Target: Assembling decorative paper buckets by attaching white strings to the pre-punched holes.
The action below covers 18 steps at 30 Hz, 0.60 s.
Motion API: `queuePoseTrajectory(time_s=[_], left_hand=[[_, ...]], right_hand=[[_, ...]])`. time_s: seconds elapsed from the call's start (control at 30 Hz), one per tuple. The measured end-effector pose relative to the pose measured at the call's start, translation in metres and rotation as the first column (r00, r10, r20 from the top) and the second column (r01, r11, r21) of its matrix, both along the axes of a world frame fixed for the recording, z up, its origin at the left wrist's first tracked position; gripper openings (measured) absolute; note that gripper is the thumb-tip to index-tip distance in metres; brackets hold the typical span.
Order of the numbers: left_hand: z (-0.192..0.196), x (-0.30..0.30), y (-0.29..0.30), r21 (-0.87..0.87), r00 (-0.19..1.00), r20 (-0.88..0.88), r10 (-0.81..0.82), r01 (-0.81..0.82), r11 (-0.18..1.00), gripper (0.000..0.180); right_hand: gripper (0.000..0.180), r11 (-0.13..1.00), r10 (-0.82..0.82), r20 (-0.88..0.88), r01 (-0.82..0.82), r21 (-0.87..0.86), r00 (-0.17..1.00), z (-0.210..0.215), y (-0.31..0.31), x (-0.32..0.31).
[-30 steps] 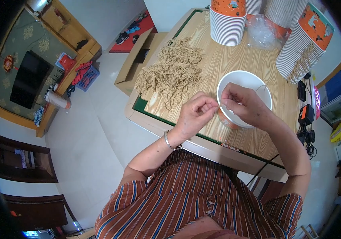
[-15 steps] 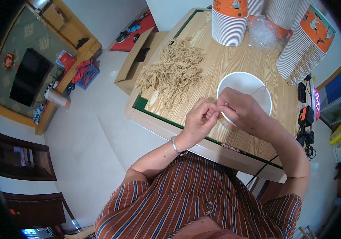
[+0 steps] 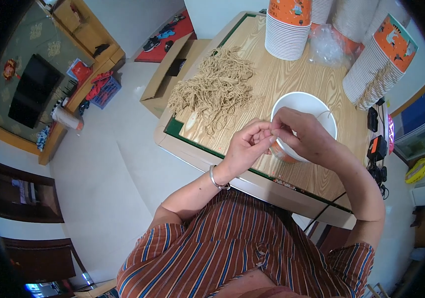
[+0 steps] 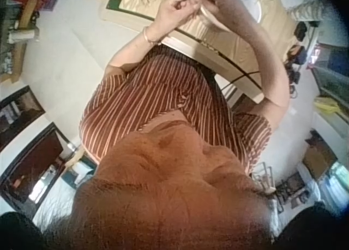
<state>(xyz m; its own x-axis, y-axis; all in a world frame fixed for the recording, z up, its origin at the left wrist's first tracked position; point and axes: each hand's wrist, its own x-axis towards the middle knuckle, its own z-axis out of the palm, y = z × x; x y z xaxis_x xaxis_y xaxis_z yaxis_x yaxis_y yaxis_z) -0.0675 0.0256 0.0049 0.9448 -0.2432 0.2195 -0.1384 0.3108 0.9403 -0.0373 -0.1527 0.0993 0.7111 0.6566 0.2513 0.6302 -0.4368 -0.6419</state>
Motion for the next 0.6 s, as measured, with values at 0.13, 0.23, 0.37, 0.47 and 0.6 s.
queuePoseTrajectory(time_s=[0.13, 0.23, 0.37, 0.47, 0.6], left_hand=[[-0.004, 0.004, 0.001, -0.021, 0.998, 0.057, -0.035, 0.036, 0.999, 0.012], [-0.006, 0.005, 0.002, -0.004, 0.996, 0.086, -0.032, 0.033, 0.999, 0.008], [-0.014, 0.008, 0.007, 0.048, 0.985, 0.165, -0.044, 0.037, 0.998, 0.007], [-0.021, 0.01, 0.01, 0.062, 0.97, 0.239, -0.04, 0.026, 0.998, 0.006], [-0.021, 0.01, 0.013, 0.161, 0.961, 0.276, -0.022, -0.023, 0.987, 0.004]], right_hand=[[0.012, 1.0, 0.023, -0.018, -0.023, 0.0, 1.0, 0.002, 0.0, -0.001], [0.012, 0.999, 0.024, -0.054, -0.026, -0.039, 0.998, 0.007, 0.003, -0.003], [0.013, 0.988, 0.047, 0.071, -0.036, -0.153, 0.996, 0.007, 0.004, -0.009], [0.013, 0.961, 0.158, 0.247, -0.092, -0.26, 0.956, -0.005, 0.002, -0.007], [0.015, 0.959, 0.16, 0.295, -0.078, -0.271, 0.942, 0.0, 0.004, -0.01]])
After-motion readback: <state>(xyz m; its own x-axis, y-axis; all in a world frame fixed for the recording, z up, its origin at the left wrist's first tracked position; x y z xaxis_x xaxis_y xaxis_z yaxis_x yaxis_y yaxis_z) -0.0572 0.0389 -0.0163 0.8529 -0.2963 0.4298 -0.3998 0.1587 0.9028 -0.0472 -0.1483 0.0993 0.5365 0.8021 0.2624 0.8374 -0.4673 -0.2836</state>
